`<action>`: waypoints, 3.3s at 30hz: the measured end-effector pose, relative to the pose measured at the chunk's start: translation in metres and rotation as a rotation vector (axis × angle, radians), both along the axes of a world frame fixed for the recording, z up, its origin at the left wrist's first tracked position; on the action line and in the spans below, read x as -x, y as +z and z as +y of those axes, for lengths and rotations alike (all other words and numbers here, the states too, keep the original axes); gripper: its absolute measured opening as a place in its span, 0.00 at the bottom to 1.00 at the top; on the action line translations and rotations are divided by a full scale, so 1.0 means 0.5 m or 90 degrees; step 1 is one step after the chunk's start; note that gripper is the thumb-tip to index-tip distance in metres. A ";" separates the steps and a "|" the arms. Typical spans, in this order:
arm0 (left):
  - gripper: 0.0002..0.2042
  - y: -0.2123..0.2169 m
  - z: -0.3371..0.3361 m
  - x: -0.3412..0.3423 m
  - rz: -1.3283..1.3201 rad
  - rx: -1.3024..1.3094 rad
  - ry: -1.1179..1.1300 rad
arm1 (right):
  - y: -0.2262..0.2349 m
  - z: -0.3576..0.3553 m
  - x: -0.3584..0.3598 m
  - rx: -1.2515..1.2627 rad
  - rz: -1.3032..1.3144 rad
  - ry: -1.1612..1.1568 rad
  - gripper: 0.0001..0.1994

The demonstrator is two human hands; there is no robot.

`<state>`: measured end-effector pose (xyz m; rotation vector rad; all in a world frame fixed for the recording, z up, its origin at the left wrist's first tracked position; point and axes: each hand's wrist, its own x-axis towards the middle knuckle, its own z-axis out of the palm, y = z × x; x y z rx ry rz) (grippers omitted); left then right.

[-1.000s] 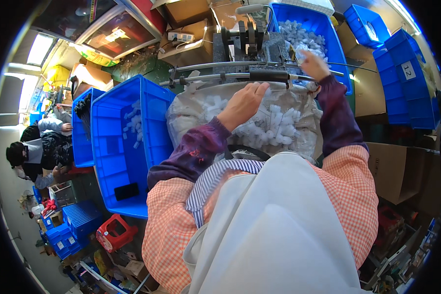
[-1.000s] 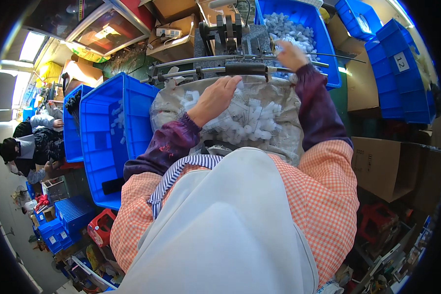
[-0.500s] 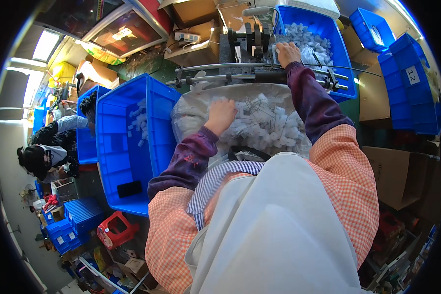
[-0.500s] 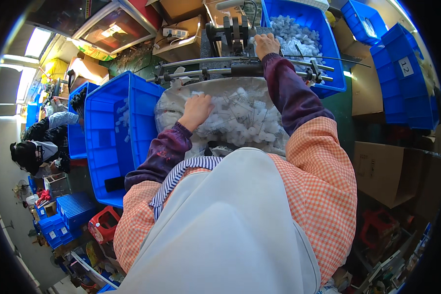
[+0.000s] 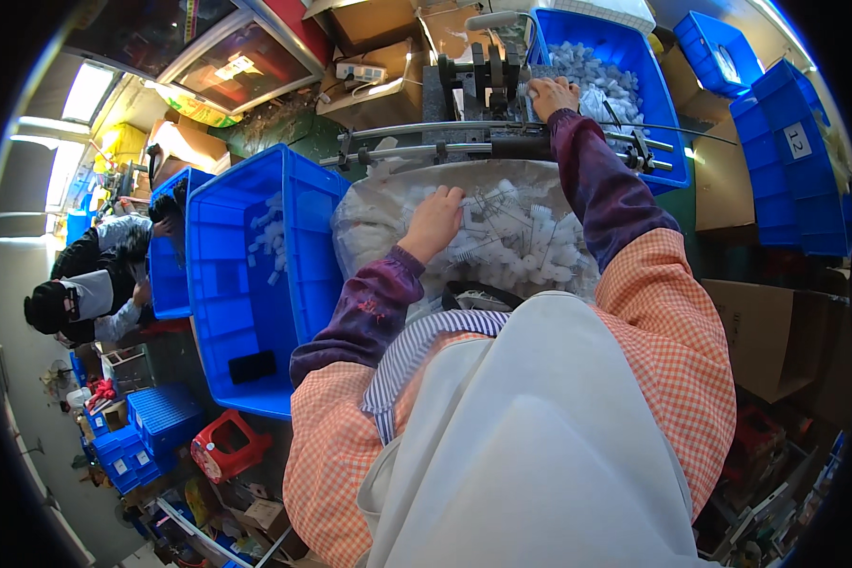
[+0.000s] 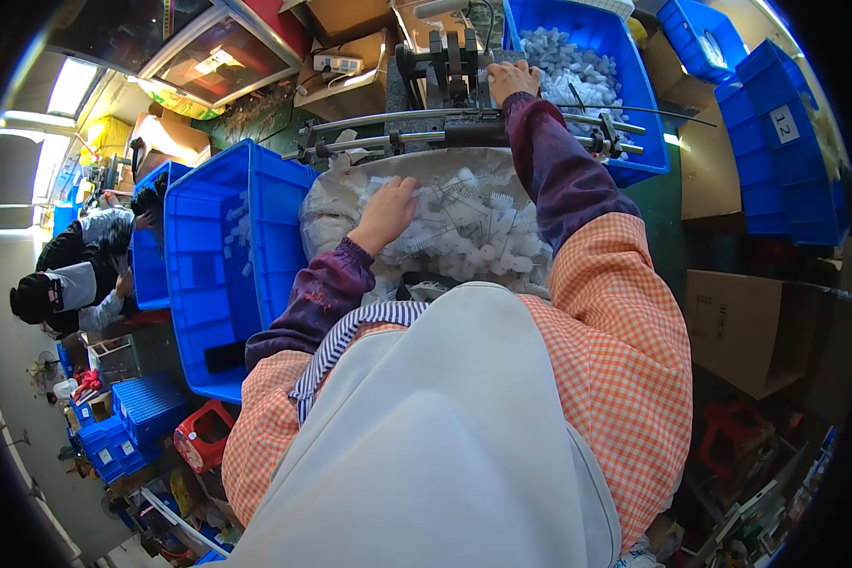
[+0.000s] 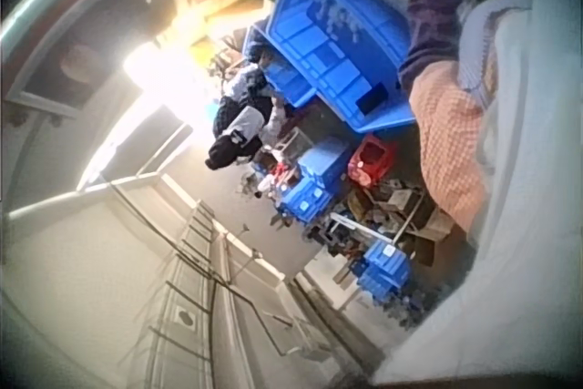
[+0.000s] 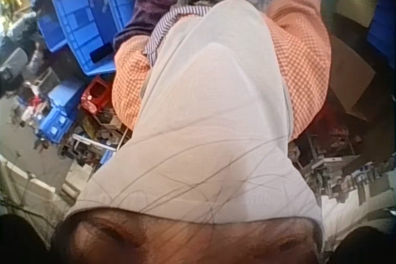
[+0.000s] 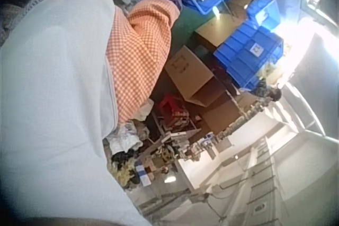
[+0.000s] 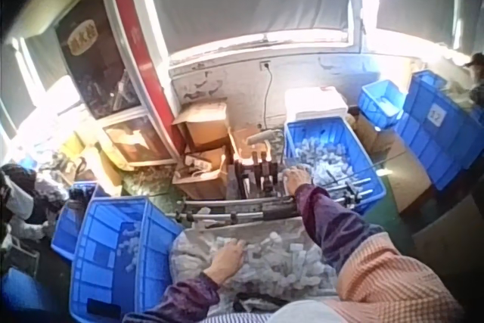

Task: The person sorts small white cylindrical components from a large sack into a blue plastic bin. They pick up handfuls of the items, briefly inspect or separate them, and place them into the bin. The process is repetitive and involves handling the components one by one or in small groups.

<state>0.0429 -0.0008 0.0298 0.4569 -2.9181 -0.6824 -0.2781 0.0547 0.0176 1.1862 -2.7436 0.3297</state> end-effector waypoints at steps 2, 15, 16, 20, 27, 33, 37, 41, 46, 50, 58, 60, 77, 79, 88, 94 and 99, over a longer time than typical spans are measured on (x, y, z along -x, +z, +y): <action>0.13 -0.007 -0.002 -0.001 0.024 -0.001 -0.014 | 0.004 0.005 0.001 -0.023 -0.013 -0.033 0.12; 0.09 0.055 -0.003 0.010 0.159 -0.027 -0.028 | 0.005 -0.013 -0.080 0.020 0.021 -0.058 0.15; 0.10 0.057 -0.004 0.010 0.162 -0.018 -0.030 | 0.002 -0.029 -0.091 0.012 0.032 -0.052 0.15; 0.09 0.078 0.004 0.005 0.156 -0.013 -0.011 | 0.004 -0.055 -0.113 0.007 0.031 -0.035 0.15; 0.08 0.113 -0.010 -0.011 0.218 -0.132 0.020 | 0.007 -0.003 -0.070 -0.023 0.040 -0.029 0.15; 0.08 0.124 0.001 -0.013 0.253 -0.239 0.038 | 0.013 0.043 0.017 -0.037 -0.074 -0.065 0.14; 0.08 0.129 0.014 -0.009 0.247 -0.281 0.018 | 0.051 0.043 0.030 -0.190 0.042 -0.039 0.11; 0.08 0.131 0.025 0.012 0.286 -0.297 -0.013 | 0.097 0.101 0.090 -0.165 0.080 -0.183 0.09; 0.07 0.112 0.030 0.059 0.325 -0.355 -0.027 | 0.132 0.182 -0.024 0.117 -0.095 0.115 0.14; 0.08 0.116 0.049 0.088 0.340 -0.351 -0.039 | 0.165 0.184 -0.223 0.209 -0.583 0.431 0.15; 0.13 0.065 0.015 0.024 0.180 -0.295 0.017 | 0.052 0.124 -0.097 0.189 -0.374 0.336 0.10; 0.14 0.055 0.014 0.005 0.116 -0.147 -0.030 | 0.046 0.101 -0.073 0.190 -0.142 0.227 0.09; 0.11 0.015 0.042 0.018 0.072 0.042 -0.011 | -0.027 0.004 0.001 0.081 0.091 0.069 0.08; 0.11 0.025 0.040 0.018 0.083 0.028 0.000 | -0.021 0.002 0.004 0.067 0.066 0.064 0.09; 0.17 0.069 0.043 0.023 0.135 -0.008 0.035 | -0.004 0.023 -0.001 0.023 0.040 -0.091 0.12; 0.22 0.109 0.048 0.025 0.192 -0.051 0.009 | 0.005 0.038 -0.039 0.030 0.049 -0.068 0.14; 0.19 0.119 0.063 0.030 0.187 -0.083 0.011 | -0.010 -0.020 -0.083 0.037 0.067 -0.041 0.13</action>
